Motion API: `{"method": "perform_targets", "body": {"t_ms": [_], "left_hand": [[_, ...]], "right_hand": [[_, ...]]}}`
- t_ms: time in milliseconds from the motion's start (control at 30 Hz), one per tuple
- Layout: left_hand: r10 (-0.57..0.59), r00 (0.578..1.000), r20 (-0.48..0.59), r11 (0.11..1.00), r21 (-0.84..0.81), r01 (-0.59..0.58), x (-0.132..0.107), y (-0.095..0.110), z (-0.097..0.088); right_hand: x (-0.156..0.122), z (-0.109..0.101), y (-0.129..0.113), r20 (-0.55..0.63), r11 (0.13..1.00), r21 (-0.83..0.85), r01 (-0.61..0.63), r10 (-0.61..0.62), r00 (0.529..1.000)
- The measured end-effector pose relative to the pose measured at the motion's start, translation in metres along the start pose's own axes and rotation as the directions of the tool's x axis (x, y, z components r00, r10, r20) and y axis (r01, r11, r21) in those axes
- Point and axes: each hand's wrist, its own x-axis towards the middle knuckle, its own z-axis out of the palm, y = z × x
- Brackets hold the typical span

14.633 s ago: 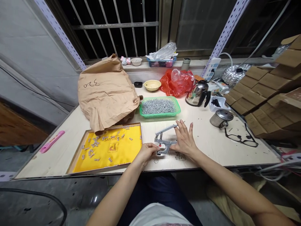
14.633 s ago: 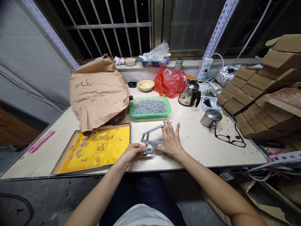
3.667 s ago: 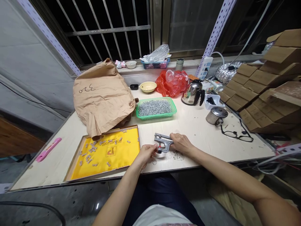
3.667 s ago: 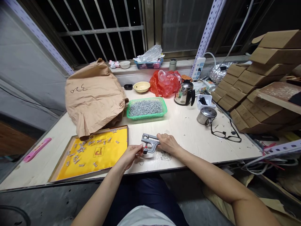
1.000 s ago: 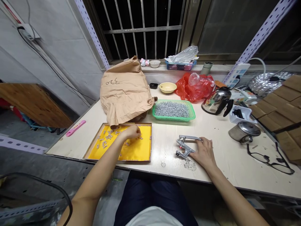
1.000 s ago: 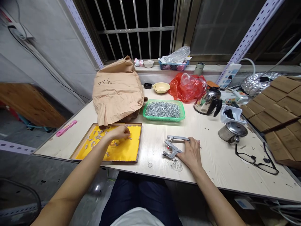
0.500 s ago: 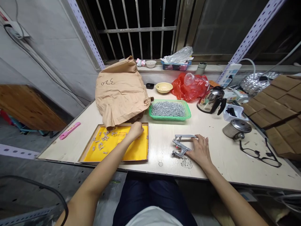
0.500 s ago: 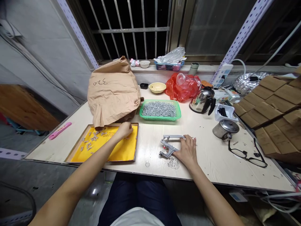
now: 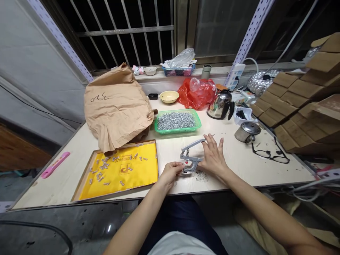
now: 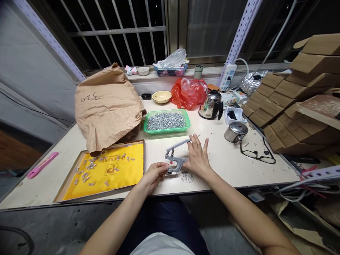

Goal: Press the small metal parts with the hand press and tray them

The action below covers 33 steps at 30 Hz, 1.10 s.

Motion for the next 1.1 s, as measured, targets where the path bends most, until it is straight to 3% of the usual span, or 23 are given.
{"method": "perform_targets", "body": {"t_ms": [167, 367, 733, 967, 1100], "left_hand": [[-0.044, 0.998, -0.034, 0.998, -0.056, 0.042, 0.001, -0.006, 0.007], [-0.052, 0.995, -0.082, 0.997, 0.057, 0.057, -0.002, -0.003, 0.008], [-0.045, 0.998, -0.043, 0.998, 0.052, 0.047, -0.002, -0.005, 0.006], [-0.135, 0.988, -0.081, 0.978, -0.171, 0.119, -0.013, 0.010, 0.009], [-0.154, 0.983, -0.101, 0.975, -0.175, 0.135, -0.014, 0.014, 0.009]], "right_hand": [[-0.003, -0.003, -0.005, 0.030, 0.999, -0.039, -0.008, 0.009, 0.999], [-0.008, 0.000, -0.006, 0.038, 0.999, -0.041, -0.025, 0.027, 0.999], [-0.007, -0.001, -0.003, -0.030, 1.000, 0.006, 0.015, -0.015, 0.999], [-0.004, 0.010, 0.001, 0.177, 0.999, 0.000, 0.041, -0.041, 0.983], [-0.001, 0.018, 0.001, 0.219, 0.994, 0.011, 0.105, -0.105, 0.970]]}}
